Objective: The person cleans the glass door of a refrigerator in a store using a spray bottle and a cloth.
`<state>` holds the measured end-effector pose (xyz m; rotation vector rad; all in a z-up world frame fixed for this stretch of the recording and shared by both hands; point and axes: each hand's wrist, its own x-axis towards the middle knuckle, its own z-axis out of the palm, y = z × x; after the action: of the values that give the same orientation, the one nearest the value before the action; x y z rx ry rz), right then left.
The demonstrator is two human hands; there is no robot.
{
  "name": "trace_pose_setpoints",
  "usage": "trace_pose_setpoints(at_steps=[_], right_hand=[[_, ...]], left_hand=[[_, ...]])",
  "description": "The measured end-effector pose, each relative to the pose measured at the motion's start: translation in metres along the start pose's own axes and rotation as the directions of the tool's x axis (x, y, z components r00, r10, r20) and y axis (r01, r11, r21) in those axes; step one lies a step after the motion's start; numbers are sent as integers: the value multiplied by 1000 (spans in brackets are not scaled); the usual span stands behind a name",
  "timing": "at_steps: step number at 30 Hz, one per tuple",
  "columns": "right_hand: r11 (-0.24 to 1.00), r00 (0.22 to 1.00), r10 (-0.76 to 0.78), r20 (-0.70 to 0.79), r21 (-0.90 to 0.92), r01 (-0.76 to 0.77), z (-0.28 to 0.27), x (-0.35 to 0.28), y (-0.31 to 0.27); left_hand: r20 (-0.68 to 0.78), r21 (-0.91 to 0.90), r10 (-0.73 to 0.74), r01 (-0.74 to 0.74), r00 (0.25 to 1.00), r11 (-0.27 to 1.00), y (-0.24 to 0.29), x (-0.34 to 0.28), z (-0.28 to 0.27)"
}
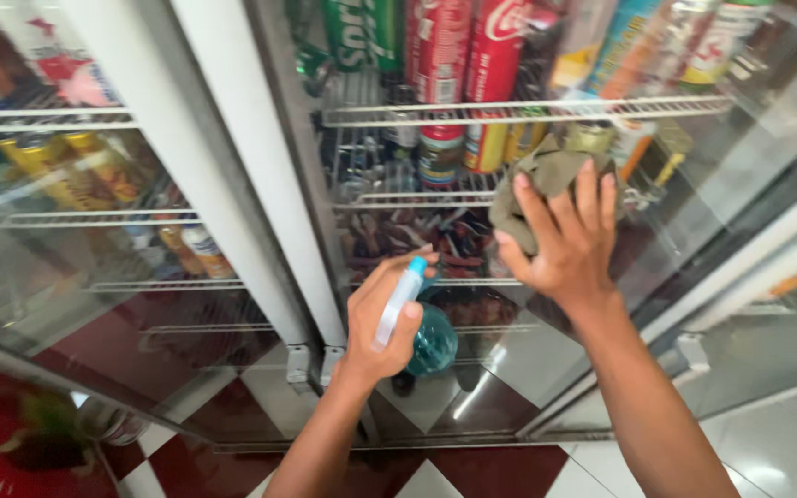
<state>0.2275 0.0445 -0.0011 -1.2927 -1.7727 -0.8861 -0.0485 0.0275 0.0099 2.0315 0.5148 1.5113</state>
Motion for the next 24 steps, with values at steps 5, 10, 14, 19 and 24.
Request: trace_pose_setpoints(at_steps=[5, 10, 14, 19, 24], right_hand=[[907, 888, 417, -195, 152, -392, -23, -26, 45], [844, 829, 521, -203, 270, -464, -18, -1, 1], [951, 950, 285, -125, 160, -265, 0, 51, -61], [976, 992, -126, 11, 181, 122, 10, 88, -117], [989, 997, -71, 2, 133, 70, -8, 64, -54]], left_hand=[[-1, -23, 26, -26, 1000, 999, 2, 5, 10], [-62, 22, 9, -8, 998, 1000, -2, -7, -5], [-170, 85, -6, 21, 985, 996, -1, -17, -21], [-144, 107, -30, 46, 989, 993, 0, -21, -18], [-42, 127, 63, -58, 997, 990, -2, -15, 11]])
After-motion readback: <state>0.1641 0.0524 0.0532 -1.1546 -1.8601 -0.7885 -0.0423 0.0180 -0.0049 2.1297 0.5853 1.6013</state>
